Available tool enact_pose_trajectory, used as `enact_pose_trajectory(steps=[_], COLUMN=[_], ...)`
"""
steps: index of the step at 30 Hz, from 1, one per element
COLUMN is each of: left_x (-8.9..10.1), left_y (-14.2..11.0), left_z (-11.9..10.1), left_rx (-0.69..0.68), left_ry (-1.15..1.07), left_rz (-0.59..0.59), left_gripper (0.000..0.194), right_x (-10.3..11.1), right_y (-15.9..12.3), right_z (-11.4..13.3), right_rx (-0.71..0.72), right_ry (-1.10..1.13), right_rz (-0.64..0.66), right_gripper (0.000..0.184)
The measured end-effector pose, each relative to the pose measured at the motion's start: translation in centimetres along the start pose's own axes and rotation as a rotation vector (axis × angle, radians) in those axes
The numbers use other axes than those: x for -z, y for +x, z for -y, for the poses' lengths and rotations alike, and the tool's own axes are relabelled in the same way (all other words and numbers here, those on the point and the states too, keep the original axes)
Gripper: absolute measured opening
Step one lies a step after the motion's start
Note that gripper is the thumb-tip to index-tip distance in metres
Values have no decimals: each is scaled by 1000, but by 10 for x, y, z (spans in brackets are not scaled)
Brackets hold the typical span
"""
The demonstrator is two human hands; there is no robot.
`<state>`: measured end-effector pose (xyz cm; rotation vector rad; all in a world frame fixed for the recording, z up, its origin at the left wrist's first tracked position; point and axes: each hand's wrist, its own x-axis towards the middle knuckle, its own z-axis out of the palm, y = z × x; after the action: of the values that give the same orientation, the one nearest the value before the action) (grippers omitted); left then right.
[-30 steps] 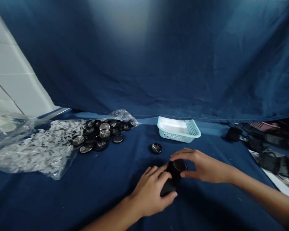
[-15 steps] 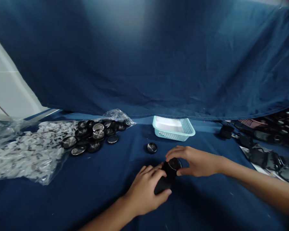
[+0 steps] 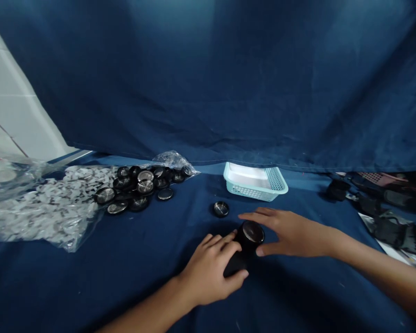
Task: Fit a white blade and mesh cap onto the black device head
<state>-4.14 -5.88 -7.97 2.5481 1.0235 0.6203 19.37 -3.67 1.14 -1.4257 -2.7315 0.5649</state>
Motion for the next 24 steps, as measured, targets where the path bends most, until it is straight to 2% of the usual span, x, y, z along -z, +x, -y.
enact_pose_trajectory(steps=[2,4,9,16,24], left_x=[0,-1,-2,-3,-3], left_y=[1,1,2,3,4], left_z=[1,1,1,0,0], left_rx=[-21,-42,-56,-38,-48], left_ry=[12,34,65,40,36], left_rz=[-7,-12,-22,-25,-24], left_gripper=[36,38,38,38,39], right_x=[7,10,13,5,-9], right_y=[-2,-1,6,7,12], right_z=[-5,-7,-3,-3,8], right_rx=[118,203,291,159,-22], right_ry=[163,246,230,74,-223], right_rz=[59,64,44,-24,-120], right_gripper=[76,75,58,54,36])
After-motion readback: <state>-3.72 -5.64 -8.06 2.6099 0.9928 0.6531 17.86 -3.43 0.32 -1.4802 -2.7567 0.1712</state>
